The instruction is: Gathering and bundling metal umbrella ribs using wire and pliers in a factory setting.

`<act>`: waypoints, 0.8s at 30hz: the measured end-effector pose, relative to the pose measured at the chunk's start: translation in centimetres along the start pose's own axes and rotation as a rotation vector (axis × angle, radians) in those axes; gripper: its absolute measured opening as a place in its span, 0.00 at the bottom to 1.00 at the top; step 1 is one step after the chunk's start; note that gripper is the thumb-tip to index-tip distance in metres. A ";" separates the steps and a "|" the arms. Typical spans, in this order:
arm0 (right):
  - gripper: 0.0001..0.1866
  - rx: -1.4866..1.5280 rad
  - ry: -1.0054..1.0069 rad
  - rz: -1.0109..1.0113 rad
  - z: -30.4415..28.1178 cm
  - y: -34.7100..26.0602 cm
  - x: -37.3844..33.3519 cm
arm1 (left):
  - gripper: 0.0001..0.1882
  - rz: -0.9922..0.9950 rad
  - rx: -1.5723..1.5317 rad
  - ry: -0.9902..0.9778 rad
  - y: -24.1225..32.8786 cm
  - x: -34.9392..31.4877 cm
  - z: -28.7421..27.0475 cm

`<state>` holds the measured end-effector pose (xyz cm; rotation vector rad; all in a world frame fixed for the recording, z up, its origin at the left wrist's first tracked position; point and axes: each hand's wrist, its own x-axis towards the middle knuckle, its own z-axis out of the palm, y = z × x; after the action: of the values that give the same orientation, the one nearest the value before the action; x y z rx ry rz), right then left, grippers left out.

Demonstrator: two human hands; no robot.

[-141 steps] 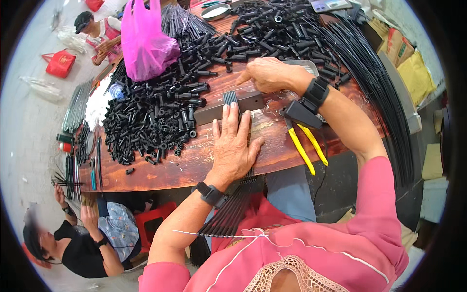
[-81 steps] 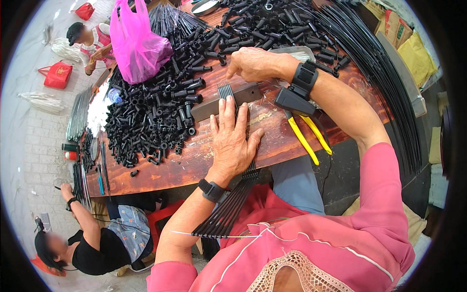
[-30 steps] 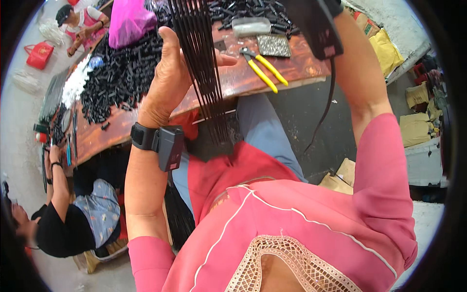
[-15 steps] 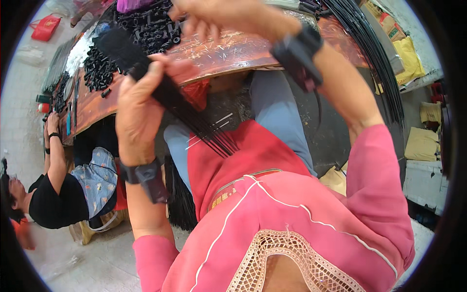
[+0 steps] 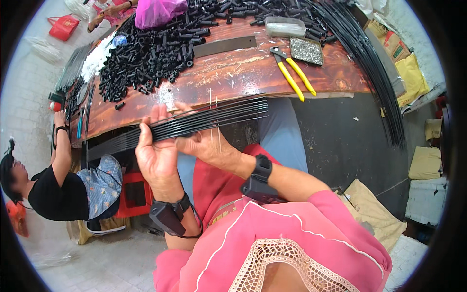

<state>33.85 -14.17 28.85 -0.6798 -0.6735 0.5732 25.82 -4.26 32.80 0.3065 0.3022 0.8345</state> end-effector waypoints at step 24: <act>0.12 -0.903 -0.672 0.180 -5.3 -17.5 11.9 | 0.13 -0.096 0.879 -0.182 0.4 -4.5 -2.5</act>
<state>49.84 -19.44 42.68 -1.4206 -1.5509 0.6606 21.73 -7.02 31.28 1.1712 0.4989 0.5327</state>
